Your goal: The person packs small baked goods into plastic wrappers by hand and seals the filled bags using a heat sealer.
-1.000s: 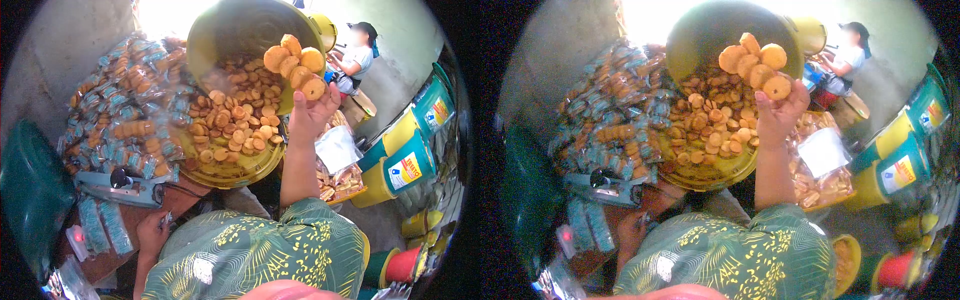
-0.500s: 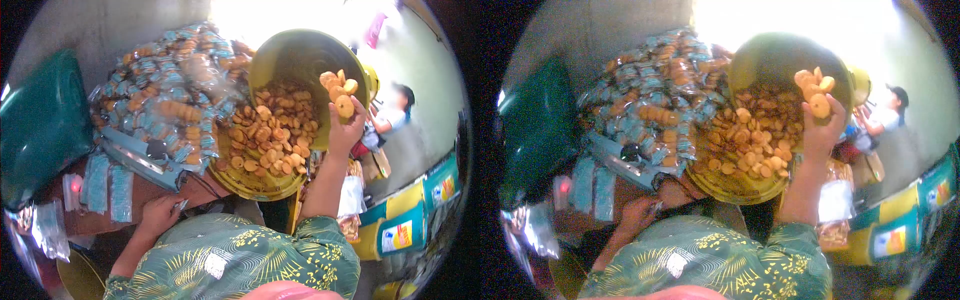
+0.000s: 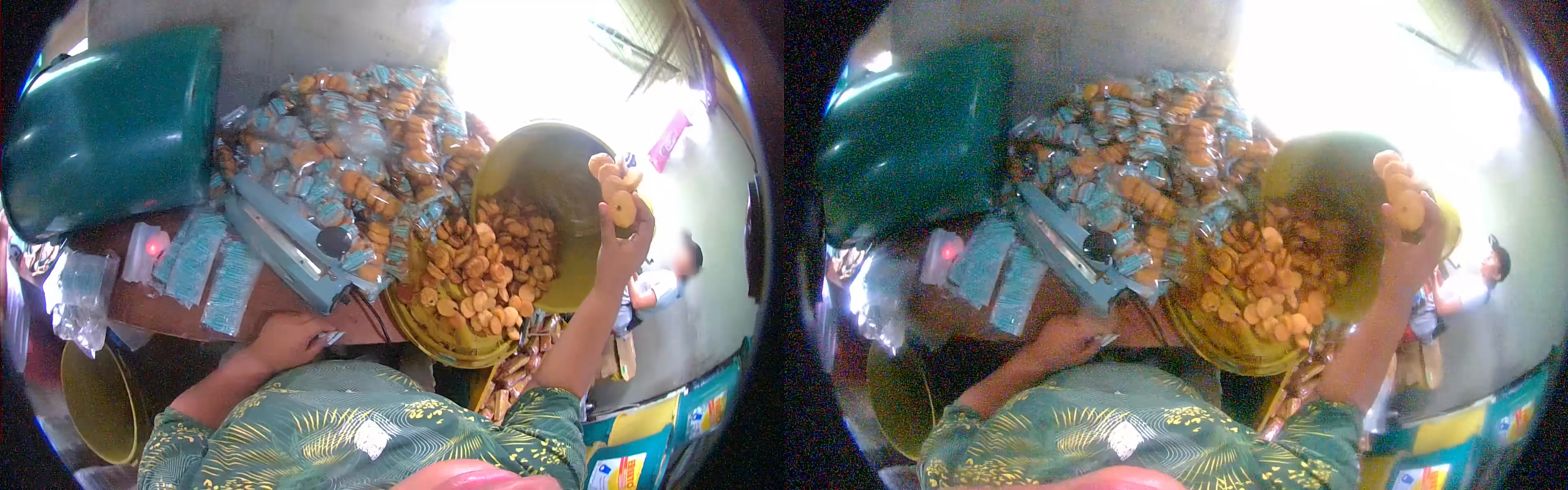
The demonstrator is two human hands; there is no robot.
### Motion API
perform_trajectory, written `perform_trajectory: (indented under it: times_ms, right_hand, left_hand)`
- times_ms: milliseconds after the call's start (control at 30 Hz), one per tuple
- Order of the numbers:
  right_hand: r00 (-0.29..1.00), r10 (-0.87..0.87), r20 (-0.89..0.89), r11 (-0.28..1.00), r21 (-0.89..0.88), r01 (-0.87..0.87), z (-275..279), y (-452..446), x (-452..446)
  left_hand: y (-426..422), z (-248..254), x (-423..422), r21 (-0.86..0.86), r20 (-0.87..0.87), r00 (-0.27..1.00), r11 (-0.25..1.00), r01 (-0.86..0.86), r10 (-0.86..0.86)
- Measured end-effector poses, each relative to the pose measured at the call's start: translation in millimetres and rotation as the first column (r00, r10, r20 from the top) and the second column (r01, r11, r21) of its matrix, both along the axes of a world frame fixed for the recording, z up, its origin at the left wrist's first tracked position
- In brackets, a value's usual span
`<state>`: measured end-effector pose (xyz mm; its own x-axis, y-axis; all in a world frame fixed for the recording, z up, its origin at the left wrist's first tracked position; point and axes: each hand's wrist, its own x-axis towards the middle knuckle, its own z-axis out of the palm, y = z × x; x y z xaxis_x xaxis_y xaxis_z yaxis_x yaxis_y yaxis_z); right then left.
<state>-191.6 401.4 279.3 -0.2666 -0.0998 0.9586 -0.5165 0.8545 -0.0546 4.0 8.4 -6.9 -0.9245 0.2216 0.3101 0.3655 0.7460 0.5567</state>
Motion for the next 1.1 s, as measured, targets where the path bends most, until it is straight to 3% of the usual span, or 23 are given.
perform_trajectory:
  times_ms: [100,200,300,367,467,533,567,700,867,900,1000,1100]
  right_hand:
    - [1.0,-0.012,0.019,0.993,0.121,0.01,9.0,-11.6,-3.9]
    - [1.0,0.014,-0.028,1.0,0.003,-0.014,16.3,-25.3,-2.8]
    - [0.99,0.005,0.144,0.998,0.064,-0.014,23.7,-50.3,13.4]
    - [0.991,-0.108,0.081,0.992,0.068,0.103,24.1,-36.3,-0.6]
    - [0.973,-0.112,0.203,0.993,-0.007,0.116,27.8,-63.9,11.1]
    - [0.968,0.189,0.167,0.957,0.19,-0.22,28.4,-67.4,13.2]
    - [0.964,0.224,0.14,0.943,0.22,-0.251,25.7,-64.2,7.6]
    - [1.0,0.007,-0.018,0.986,0.167,-0.004,9.1,-61.1,-10.1]
    - [0.985,-0.168,-0.042,0.981,0.094,0.171,-0.1,-45.1,-24.4]
    - [0.984,-0.165,-0.061,0.98,0.101,0.17,-0.5,-46.3,-24.2]
    - [0.981,0.068,-0.181,0.95,0.311,-0.008,-1.2,-52.4,-20.9]
    - [0.993,-0.085,0.078,0.995,0.065,0.08,5.6,-73.0,15.3]
  left_hand:
    - [-0.8,0.8,-1.0,0.009,0.036,0.999,1.0,0.016,-0.017]
    - [-2.1,-5.0,-3.1,-0.055,0.047,0.998,0.998,0.032,-0.029]
    - [-1.7,3.1,-0.6,-0.088,0.089,0.996,0.996,0.028,-0.02]
    - [-1.6,7.0,0.1,-0.063,0.127,0.991,0.997,0.045,-0.037]
    - [-2.1,-7.7,-3.1,-0.018,0.118,0.992,0.998,0.054,-0.051]
    - [-2.5,-13.8,-4.9,-0.004,0.073,0.994,0.997,0.079,-0.078]
    - [-4.1,-8.4,-0.8,0.003,0.071,0.995,0.997,0.074,-0.074]
    - [-5.5,-2.2,2.7,0.004,0.045,0.996,0.997,0.075,-0.075]
    - [-2.5,-13.1,-2.2,0.062,0.001,0.993,0.991,0.117,-0.118]
    - [-2.7,-16.5,-4.4,0.047,0.019,0.992,0.992,0.12,-0.121]
    - [-2.7,-24.1,-12.8,-0.037,0.075,0.991,0.992,0.118,-0.115]
    - [-1.4,-20.1,-10.4,-0.018,0.08,0.993,0.996,0.087,-0.086]
